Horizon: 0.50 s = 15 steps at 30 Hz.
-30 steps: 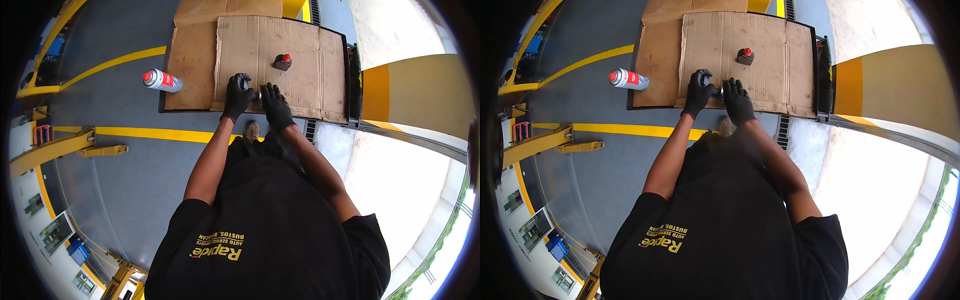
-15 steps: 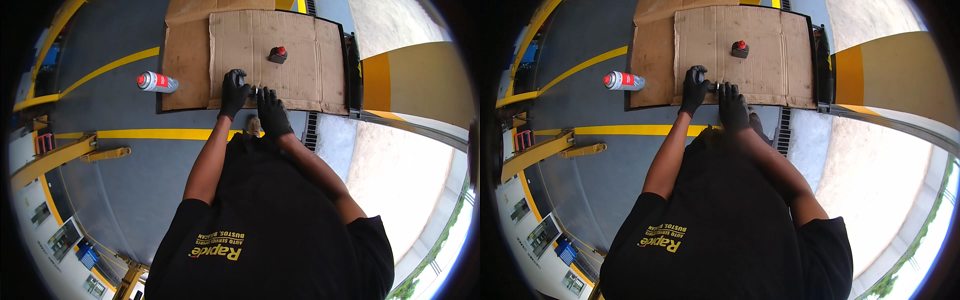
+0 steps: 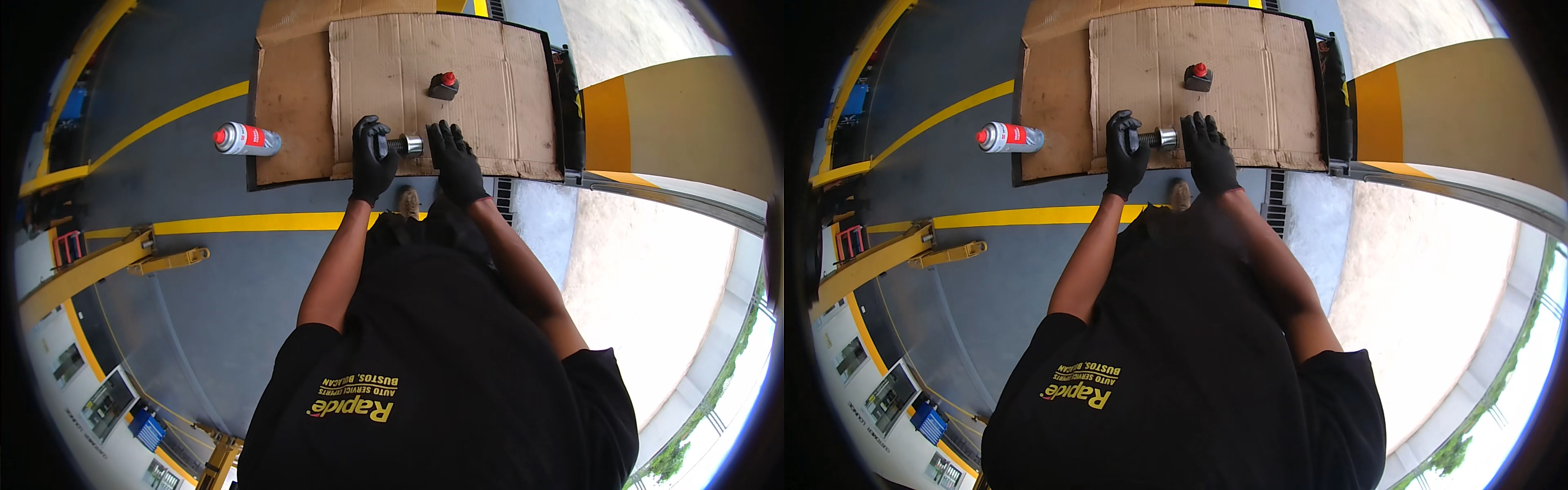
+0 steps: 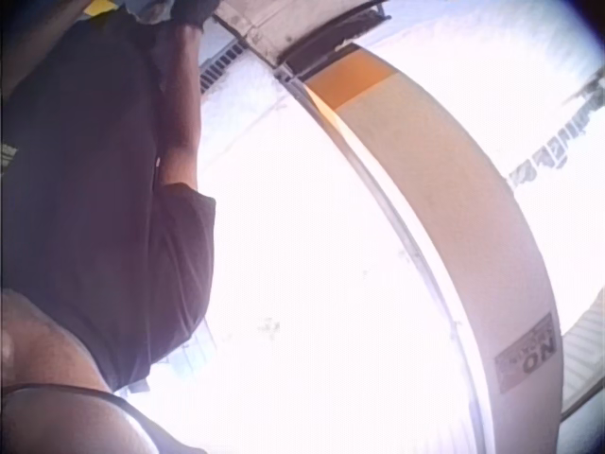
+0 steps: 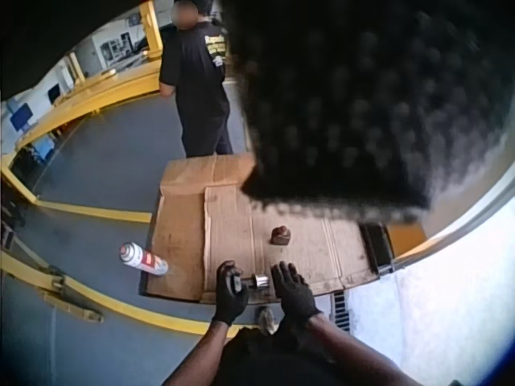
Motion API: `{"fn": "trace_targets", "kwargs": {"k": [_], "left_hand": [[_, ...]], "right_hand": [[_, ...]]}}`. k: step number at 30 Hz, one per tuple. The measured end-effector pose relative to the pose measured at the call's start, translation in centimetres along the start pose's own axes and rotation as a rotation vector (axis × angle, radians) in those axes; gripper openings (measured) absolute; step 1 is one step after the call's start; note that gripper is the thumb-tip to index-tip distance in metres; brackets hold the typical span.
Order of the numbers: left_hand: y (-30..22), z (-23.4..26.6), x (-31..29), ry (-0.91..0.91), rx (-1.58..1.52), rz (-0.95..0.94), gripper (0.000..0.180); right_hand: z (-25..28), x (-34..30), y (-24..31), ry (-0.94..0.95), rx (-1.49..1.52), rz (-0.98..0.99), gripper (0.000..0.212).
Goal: The person assembles a mechanical component on a cardboard-covered workbench. They use a spray lubricant and a small bottle of red fluid to treat the parts, then screw a threaded rod into a cylindrical housing. The person handles the assembled unit, inspecting it before placing it back on the table.
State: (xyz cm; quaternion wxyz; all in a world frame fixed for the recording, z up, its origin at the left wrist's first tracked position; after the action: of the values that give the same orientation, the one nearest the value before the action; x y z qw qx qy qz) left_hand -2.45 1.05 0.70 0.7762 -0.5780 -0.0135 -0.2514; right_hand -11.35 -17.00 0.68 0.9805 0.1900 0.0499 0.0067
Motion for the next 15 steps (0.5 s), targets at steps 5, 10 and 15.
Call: {"fn": "trace_targets", "kwargs": {"k": [5,10,15], "left_hand": [[-0.2,-0.1,0.3,0.033,0.14,-0.058,0.046],[-0.1,-0.1,0.0,0.009,0.088,-0.031,0.045],[-0.5,0.0,0.3,0.019,0.14,-0.062,0.044]], "right_hand": [[-1.7,0.1,3.8,0.023,-0.189,0.039,0.065],[-1.4,2.3,3.2,0.029,-0.156,0.06,0.06],[-1.6,2.6,2.7,0.028,-0.097,0.07,0.058]]}}
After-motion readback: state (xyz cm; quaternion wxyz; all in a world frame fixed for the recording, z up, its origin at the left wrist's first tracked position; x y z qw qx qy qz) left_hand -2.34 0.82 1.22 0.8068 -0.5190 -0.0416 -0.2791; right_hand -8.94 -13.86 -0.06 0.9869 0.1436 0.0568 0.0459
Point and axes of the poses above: each hand's wrist, its own x-axis towards the middle knuckle, its own z-axis out of the back of the hand, y = z × x, the point moved 7 cm from there along x, towards the middle knuckle, and after that the axes turned 8 degrees about y, right-handed, at the moved point
